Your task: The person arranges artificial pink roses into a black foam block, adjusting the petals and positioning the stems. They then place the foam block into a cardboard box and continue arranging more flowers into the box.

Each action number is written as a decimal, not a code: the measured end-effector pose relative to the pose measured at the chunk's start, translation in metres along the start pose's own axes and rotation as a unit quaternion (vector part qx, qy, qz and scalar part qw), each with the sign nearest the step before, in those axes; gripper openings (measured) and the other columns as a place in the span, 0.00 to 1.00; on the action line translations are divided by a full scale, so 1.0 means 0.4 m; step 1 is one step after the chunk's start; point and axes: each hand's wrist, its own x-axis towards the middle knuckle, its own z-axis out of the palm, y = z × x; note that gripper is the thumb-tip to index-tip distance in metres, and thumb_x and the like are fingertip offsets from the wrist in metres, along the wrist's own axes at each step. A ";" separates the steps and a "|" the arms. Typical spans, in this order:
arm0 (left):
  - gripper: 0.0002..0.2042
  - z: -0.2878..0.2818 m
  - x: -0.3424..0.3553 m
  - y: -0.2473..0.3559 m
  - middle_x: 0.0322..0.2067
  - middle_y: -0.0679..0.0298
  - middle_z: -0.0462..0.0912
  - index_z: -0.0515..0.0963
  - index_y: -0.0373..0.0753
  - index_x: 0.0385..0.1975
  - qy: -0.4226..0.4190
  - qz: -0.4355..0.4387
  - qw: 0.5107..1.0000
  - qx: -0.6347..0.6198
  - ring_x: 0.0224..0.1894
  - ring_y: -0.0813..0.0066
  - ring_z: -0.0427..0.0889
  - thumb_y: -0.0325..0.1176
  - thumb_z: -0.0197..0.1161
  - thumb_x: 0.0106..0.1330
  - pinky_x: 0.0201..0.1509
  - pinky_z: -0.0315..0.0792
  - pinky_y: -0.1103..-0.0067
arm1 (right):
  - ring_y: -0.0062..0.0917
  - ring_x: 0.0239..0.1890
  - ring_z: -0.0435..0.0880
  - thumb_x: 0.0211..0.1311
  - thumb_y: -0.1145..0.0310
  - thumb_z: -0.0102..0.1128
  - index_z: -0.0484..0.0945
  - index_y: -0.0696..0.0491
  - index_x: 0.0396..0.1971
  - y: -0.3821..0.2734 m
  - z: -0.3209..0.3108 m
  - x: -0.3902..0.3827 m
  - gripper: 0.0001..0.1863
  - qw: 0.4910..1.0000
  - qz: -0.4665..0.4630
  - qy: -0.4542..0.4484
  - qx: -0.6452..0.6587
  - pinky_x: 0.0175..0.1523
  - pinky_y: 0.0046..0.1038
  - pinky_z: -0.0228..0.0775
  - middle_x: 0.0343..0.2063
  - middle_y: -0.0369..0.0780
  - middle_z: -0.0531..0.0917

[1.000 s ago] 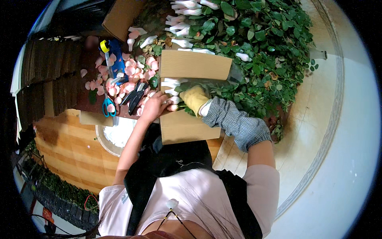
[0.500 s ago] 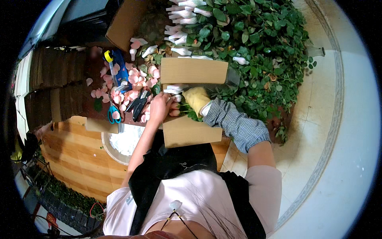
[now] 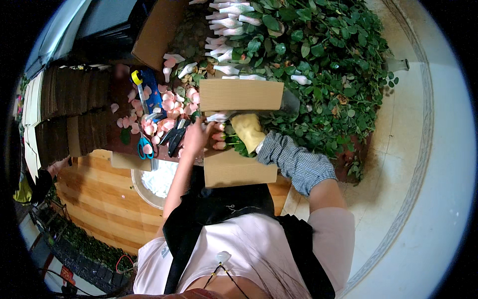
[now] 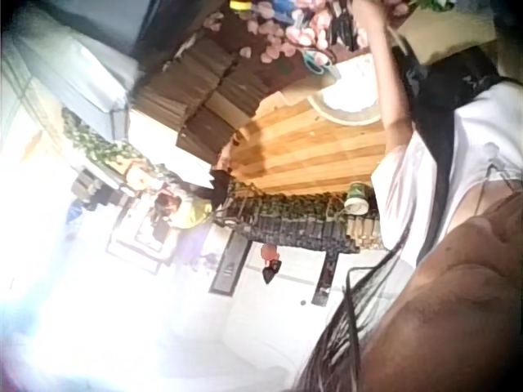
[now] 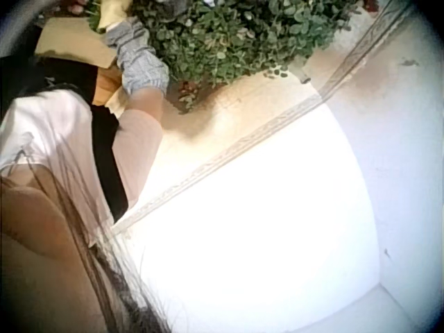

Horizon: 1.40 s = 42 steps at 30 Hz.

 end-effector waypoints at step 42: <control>0.12 -0.027 -0.090 -0.021 0.35 0.46 0.87 0.85 0.34 0.45 -0.097 -0.021 0.995 0.010 0.39 0.50 0.88 0.34 0.61 0.69 0.45 0.79 0.65 | 0.38 0.36 0.89 0.66 0.59 0.60 0.82 0.52 0.40 -0.018 -0.121 -0.058 0.12 0.976 -0.132 -0.091 0.146 0.39 0.40 0.80 0.33 0.42 0.88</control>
